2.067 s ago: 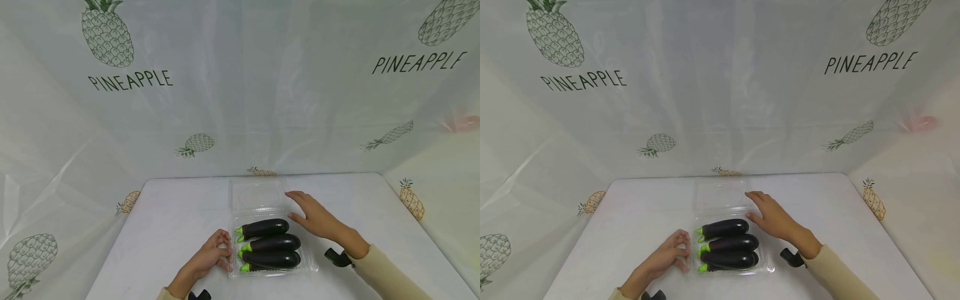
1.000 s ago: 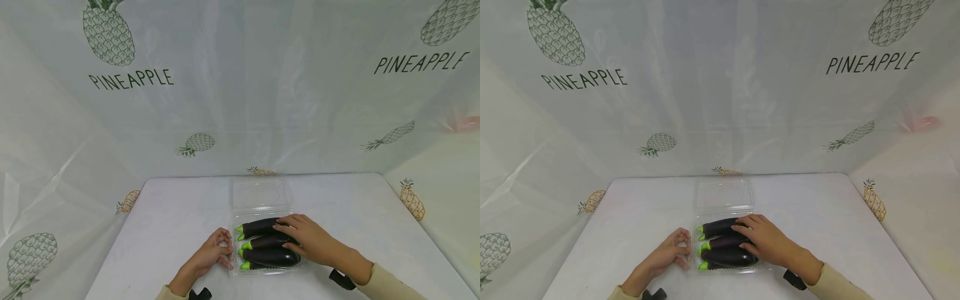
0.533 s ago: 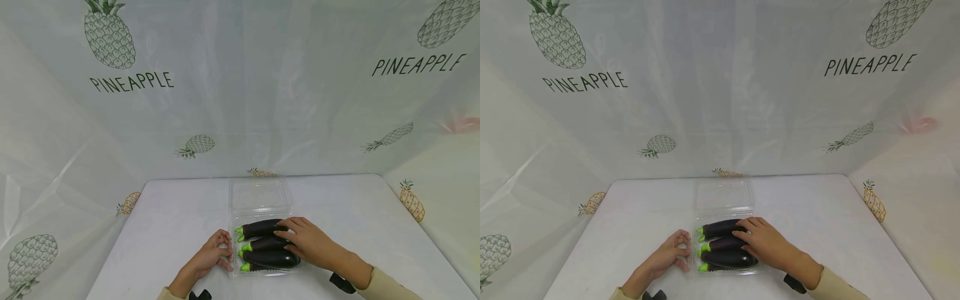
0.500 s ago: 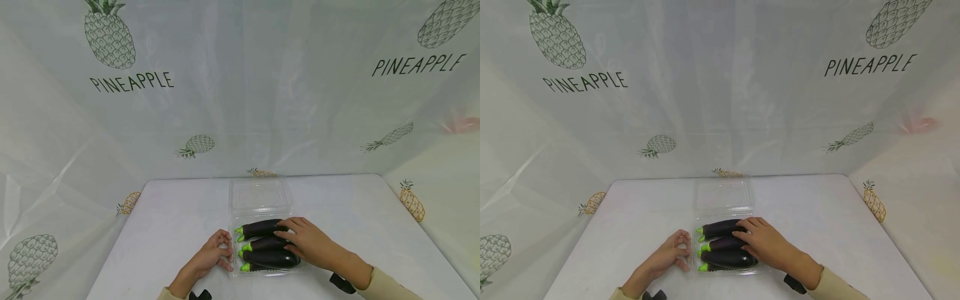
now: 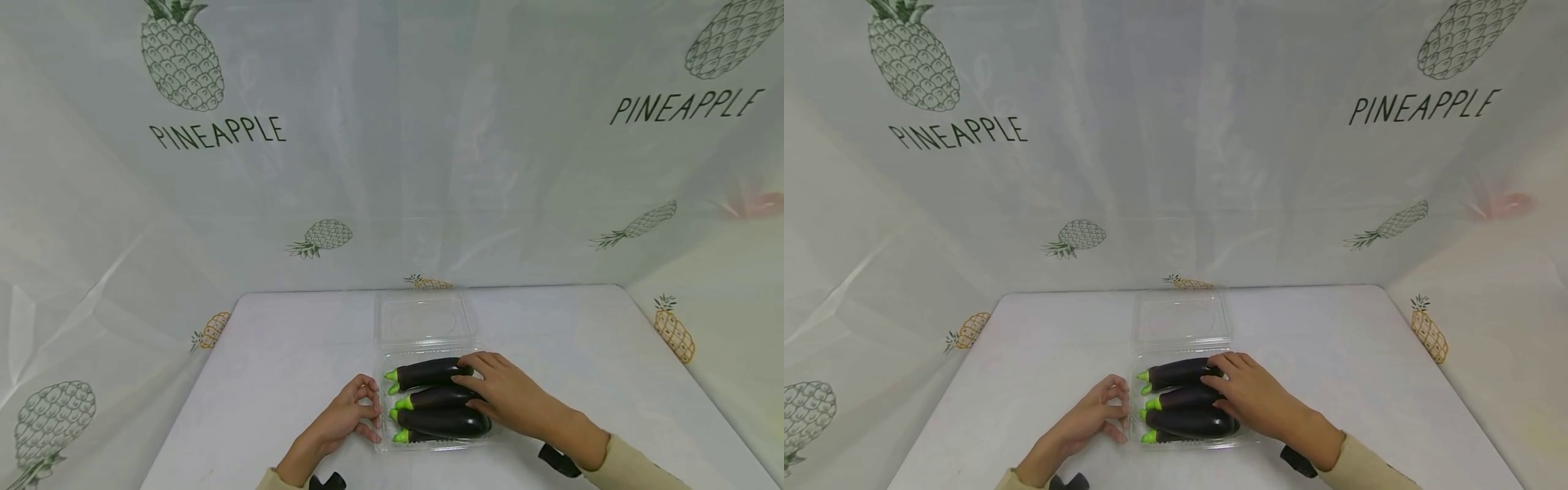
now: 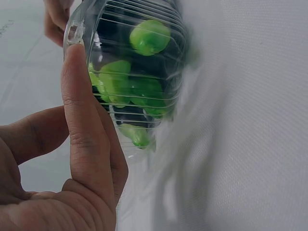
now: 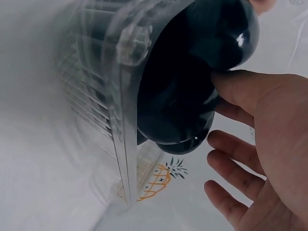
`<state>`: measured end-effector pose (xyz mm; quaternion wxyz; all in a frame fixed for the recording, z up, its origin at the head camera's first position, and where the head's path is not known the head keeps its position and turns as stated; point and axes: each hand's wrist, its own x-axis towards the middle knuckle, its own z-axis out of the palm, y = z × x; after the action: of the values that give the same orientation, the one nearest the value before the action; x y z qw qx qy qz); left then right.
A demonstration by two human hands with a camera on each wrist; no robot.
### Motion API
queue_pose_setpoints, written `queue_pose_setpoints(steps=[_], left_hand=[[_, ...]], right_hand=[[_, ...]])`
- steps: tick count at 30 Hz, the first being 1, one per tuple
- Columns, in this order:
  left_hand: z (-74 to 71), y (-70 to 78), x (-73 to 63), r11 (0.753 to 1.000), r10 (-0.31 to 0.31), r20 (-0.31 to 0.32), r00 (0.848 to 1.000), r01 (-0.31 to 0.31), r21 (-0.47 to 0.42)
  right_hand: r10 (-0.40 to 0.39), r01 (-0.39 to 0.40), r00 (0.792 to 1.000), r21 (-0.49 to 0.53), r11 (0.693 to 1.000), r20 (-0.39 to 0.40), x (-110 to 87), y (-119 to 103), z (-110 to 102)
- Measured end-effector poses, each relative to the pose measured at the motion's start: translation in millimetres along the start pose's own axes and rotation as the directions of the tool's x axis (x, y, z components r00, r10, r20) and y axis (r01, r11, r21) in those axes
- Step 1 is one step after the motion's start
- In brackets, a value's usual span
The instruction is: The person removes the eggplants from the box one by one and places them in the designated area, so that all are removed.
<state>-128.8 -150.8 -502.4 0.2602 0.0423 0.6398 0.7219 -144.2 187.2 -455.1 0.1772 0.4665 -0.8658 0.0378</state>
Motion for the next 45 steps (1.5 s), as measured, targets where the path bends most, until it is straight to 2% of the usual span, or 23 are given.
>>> queue_pose_setpoints(steps=[15,21,32,35,45], left_hand=[[0.6,2.6,1.3,1.0,0.009,0.012,1.0,-0.009,0.003],[1.2,3.4,0.6,1.0,0.005,0.011,1.0,-0.005,0.005],[1.3,2.0,0.7,1.0,0.004,0.007,1.0,-0.004,-0.001],[1.0,1.0,1.0,1.0,0.001,0.003,1.0,-0.001,-0.003],[-0.4,-0.5,1.2,1.0,-0.001,0.003,1.0,0.001,-0.014]], right_hand=[[-0.046,0.051,0.998,-0.141,0.989,0.037,0.3,3.4,-8.4],[-0.049,0.054,0.998,-0.125,0.991,0.044,-2.5,5.0,-5.3],[-0.001,0.007,0.998,-0.08,0.997,0.07,-3.8,4.0,-8.9],[0.002,0.002,0.998,-0.077,0.997,0.056,-5.3,5.4,-12.1],[0.012,-0.013,0.998,-0.029,0.999,-0.061,-11.6,16.9,-27.3]])
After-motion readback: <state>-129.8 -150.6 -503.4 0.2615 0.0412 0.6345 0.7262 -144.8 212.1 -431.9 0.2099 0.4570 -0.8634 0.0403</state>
